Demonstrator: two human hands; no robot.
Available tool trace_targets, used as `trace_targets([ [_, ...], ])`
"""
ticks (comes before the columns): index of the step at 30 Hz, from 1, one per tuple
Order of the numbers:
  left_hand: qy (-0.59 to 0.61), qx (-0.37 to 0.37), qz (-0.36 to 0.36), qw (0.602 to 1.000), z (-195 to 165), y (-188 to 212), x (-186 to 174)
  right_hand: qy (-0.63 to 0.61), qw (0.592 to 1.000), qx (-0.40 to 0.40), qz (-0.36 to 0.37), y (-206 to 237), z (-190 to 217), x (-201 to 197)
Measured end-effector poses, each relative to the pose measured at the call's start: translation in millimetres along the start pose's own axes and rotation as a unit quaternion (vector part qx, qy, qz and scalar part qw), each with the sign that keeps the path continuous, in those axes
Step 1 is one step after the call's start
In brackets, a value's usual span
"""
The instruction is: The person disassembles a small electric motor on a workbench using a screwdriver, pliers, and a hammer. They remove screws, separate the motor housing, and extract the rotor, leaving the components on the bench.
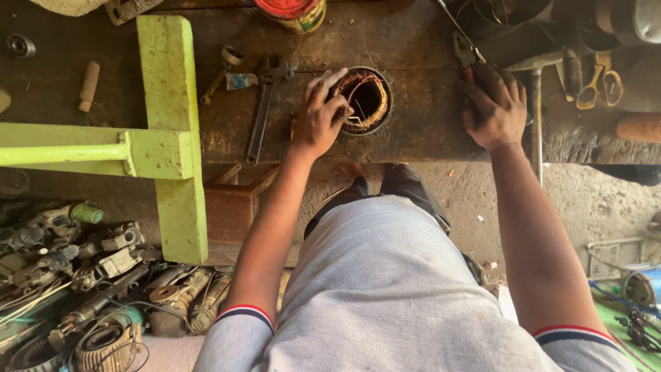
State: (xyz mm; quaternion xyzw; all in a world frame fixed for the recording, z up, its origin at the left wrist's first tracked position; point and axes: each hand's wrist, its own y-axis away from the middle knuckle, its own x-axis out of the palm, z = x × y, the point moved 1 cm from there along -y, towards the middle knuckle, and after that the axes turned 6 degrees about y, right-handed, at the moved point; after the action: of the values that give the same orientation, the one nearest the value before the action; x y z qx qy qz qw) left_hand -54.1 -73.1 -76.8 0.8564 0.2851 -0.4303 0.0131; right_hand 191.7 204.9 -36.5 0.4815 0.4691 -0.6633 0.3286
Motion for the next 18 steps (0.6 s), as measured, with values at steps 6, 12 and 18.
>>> trace_targets([
  [6, 0.036, 0.071, 0.031, 0.996, -7, 16, -16, -0.008, 1.0, -0.01, -0.01, 0, 1, -1],
  [12, -0.038, 0.04, 0.027, 0.998, -16, 14, -10, -0.005, 1.0, -0.009, -0.014, -2, 2, -2],
  [18, -0.03, -0.035, -0.072, 0.996, -46, 11, 5, -0.012, 1.0, -0.008, -0.016, -3, 2, -2],
])
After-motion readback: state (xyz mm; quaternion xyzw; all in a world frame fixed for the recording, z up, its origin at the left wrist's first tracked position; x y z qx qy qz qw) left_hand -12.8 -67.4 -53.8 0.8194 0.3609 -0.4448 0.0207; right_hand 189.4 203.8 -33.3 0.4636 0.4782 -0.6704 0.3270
